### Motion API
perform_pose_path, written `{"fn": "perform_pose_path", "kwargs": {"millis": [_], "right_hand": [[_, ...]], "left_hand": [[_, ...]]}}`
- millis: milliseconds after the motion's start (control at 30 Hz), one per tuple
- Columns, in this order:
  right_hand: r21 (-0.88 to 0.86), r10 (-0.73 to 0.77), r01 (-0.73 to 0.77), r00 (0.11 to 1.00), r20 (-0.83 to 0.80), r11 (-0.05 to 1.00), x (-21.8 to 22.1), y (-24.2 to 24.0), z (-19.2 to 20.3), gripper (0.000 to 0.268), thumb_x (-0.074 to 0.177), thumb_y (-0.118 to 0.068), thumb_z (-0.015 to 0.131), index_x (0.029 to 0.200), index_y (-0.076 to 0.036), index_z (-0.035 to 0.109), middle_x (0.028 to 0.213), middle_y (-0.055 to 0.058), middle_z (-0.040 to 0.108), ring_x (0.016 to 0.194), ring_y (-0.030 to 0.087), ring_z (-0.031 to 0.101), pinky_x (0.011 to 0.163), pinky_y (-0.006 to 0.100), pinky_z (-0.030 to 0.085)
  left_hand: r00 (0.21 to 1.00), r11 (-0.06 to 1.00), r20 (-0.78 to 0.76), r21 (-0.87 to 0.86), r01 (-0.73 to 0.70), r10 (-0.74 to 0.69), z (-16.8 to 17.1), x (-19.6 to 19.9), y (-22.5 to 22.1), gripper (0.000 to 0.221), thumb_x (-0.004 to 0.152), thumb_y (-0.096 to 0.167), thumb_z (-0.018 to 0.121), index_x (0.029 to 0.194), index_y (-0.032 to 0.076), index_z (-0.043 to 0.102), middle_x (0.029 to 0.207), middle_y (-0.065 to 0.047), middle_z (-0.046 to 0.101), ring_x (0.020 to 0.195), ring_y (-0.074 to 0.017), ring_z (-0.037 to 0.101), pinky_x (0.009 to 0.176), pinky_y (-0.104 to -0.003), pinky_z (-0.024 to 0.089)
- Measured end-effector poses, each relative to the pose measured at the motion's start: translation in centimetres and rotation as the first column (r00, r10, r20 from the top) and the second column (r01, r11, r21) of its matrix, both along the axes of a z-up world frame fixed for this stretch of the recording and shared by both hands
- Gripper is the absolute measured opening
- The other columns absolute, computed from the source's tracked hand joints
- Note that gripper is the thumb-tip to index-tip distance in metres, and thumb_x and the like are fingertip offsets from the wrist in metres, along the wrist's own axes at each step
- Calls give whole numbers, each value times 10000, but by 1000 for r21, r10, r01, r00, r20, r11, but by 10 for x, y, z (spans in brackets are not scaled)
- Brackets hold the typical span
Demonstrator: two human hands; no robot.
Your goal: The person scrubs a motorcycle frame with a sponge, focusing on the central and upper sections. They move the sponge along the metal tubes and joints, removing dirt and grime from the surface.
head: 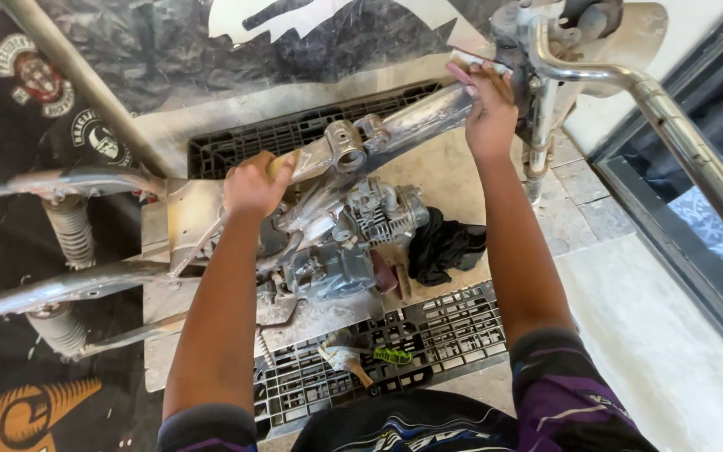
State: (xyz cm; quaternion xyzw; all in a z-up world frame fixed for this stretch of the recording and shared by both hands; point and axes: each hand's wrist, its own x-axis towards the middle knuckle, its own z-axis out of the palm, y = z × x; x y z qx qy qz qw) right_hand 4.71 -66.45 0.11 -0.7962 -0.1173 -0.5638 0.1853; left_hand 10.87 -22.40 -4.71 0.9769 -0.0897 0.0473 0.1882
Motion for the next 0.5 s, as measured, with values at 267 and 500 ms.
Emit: {"fn": "perform_pose_path", "kwargs": {"millis": [267, 500], "right_hand": [[-84, 100, -100, 995, -9, 991, 4, 61, -4, 293, 1003, -338, 574, 1188, -192, 747, 1119, 2, 741, 1112, 257, 682, 1020, 421, 477], [-13, -160, 159, 986, -54, 987, 32, 53, -9, 135, 1001, -365, 647, 937, -255, 691, 1084, -86, 704, 1114, 165, 635, 961, 374, 387]], "left_hand": [[994, 998, 101, 42, 47, -51, -9, 6, 4, 621, 984, 821, 394, 1183, 303, 673, 1102, -94, 737, 1066, -385, 712, 999, -507, 531], [992, 998, 123, 44, -33, 28, 4, -9, -2, 590, 947, 805, 411, 1155, 331, 694, 1070, -74, 754, 1034, -376, 728, 977, -490, 550]]}}
